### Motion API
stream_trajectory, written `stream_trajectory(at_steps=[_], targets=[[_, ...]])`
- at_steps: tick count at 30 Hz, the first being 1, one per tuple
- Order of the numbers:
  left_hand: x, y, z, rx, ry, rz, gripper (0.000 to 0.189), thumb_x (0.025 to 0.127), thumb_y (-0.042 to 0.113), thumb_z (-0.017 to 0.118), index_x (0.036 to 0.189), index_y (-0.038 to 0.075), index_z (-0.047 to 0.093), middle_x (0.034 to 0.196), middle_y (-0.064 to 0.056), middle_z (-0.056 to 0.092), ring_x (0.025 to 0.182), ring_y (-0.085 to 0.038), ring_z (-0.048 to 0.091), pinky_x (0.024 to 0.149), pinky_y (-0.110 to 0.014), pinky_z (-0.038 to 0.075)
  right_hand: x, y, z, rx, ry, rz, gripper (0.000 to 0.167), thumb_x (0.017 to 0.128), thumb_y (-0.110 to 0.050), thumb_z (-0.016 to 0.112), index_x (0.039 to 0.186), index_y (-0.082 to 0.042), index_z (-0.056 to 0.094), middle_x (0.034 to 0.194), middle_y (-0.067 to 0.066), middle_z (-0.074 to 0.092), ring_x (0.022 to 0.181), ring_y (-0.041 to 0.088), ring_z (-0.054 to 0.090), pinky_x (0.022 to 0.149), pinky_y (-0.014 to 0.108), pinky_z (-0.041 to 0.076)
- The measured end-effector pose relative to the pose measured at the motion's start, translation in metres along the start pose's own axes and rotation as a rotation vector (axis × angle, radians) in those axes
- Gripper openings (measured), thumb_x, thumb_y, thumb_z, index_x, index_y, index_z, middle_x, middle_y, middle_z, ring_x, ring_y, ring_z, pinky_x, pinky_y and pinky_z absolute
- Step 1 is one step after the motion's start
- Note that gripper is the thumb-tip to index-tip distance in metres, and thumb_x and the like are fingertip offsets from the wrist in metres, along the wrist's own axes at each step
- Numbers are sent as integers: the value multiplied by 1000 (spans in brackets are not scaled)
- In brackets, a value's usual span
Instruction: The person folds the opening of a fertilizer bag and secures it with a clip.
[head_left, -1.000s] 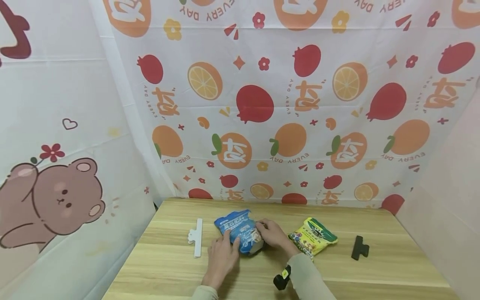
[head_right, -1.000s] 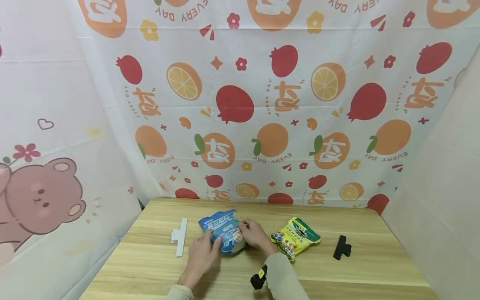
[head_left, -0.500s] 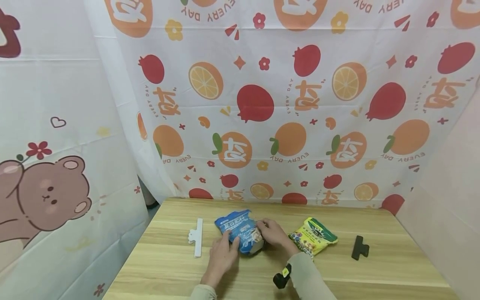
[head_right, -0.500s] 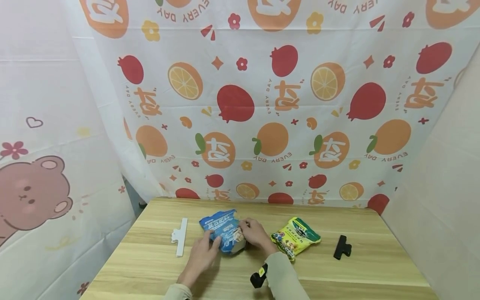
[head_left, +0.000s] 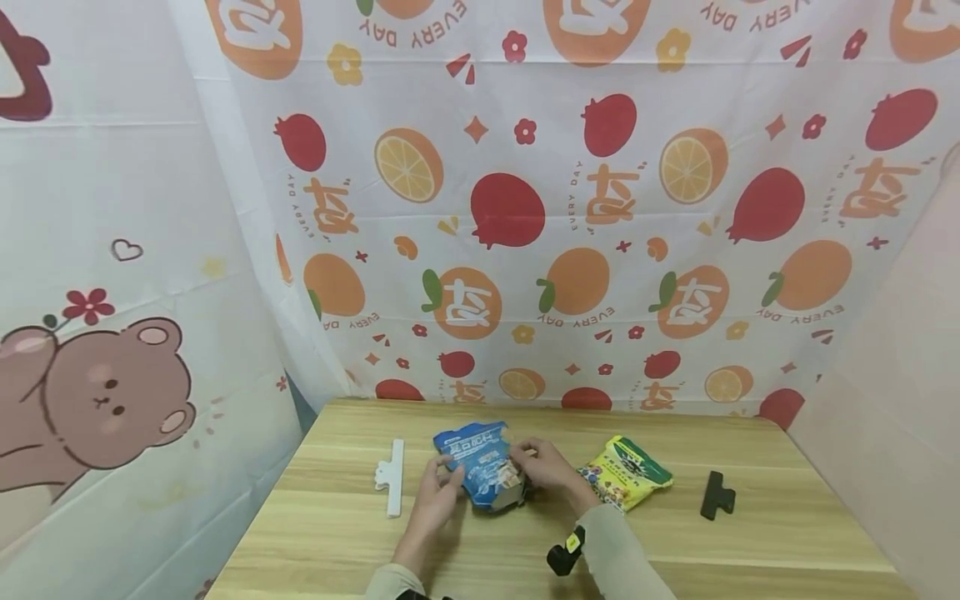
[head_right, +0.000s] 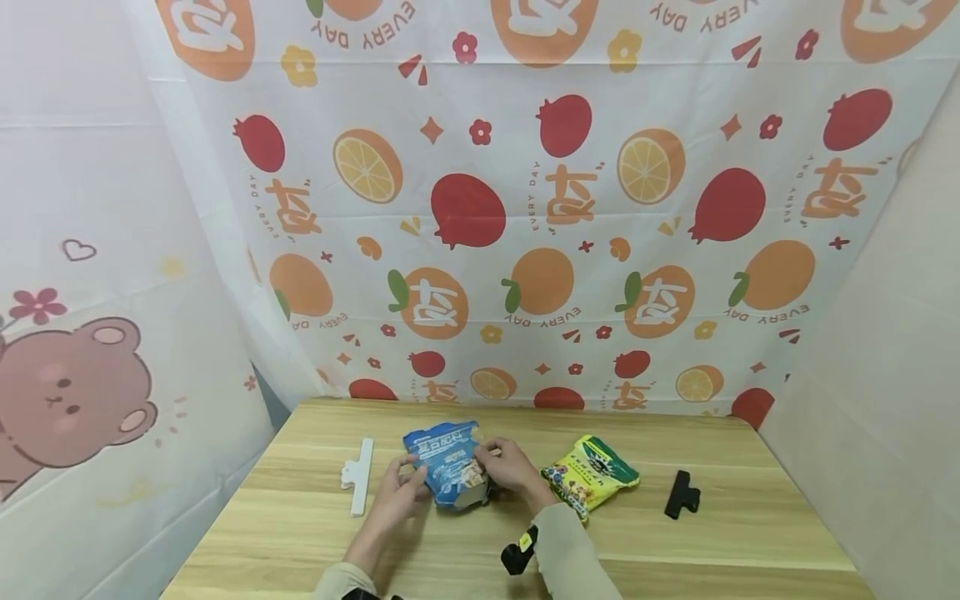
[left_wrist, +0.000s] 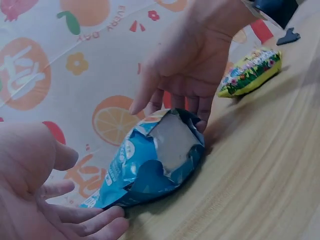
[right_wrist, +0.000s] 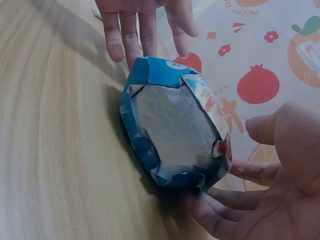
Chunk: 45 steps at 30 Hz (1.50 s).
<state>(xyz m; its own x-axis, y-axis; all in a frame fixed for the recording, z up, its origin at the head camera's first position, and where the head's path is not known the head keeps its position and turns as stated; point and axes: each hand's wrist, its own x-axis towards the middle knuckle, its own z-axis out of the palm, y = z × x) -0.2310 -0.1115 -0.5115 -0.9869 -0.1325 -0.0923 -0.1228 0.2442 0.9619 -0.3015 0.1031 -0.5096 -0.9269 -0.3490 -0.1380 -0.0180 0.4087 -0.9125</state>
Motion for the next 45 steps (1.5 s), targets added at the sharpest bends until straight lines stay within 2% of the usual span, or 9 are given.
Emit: stream_trajectory(at_steps=[4,10,17,26,33,41,45], targets=[[1,1,-3,-54,-28,-7,50,108,26,48,147,-2,36,137,-38,54,112,-41,66,90,-48,57,1,-2,0,-4,12,2,37,107,-36,51,122,-4,61,93,5,64,68,13,51,60,29,45],[-2,4,-5,-179,-67,-18,49,107,21,49,147,-4,34,140,-43,46,105,-37,69,80,-45,62,0,-5,0,13,39,2,39,106,-33,51,128,-2,59,100,8,69,68,13,51,57,27,44],[-2,5,-5,-238,-47,-31,46,107,20,50,145,-3,40,142,-40,47,98,-28,69,78,-43,62,1,-7,-2,14,72,-3,38,106,-31,53,128,0,58,113,13,73,89,15,61,67,27,50],[-2,8,-5,-211,-25,-17,44,107,22,49,144,0,42,146,-38,46,105,-30,68,85,-43,61,2,-9,-5,47,70,20,40,105,-32,54,132,-3,57,121,20,66,89,19,67,74,36,59],[-1,9,-7,-190,-32,21,45,107,24,49,144,-2,42,146,-38,46,109,-37,67,84,-42,61,-1,-12,-6,61,69,9,42,104,-32,55,133,-1,56,124,24,65,86,19,69,73,37,61],[-2,11,-10,-170,-44,47,43,107,25,50,140,-1,46,146,-37,47,103,-33,70,84,-47,61,-5,-16,-6,115,48,9,46,104,-32,57,136,0,53,124,26,64,85,22,71,78,44,62],[-2,12,-11,-165,-45,69,42,107,24,50,139,-2,47,147,-37,45,106,-38,69,84,-47,61,-7,-17,-6,130,39,4,45,104,-31,56,137,0,52,125,26,63,88,23,71,79,45,62]])
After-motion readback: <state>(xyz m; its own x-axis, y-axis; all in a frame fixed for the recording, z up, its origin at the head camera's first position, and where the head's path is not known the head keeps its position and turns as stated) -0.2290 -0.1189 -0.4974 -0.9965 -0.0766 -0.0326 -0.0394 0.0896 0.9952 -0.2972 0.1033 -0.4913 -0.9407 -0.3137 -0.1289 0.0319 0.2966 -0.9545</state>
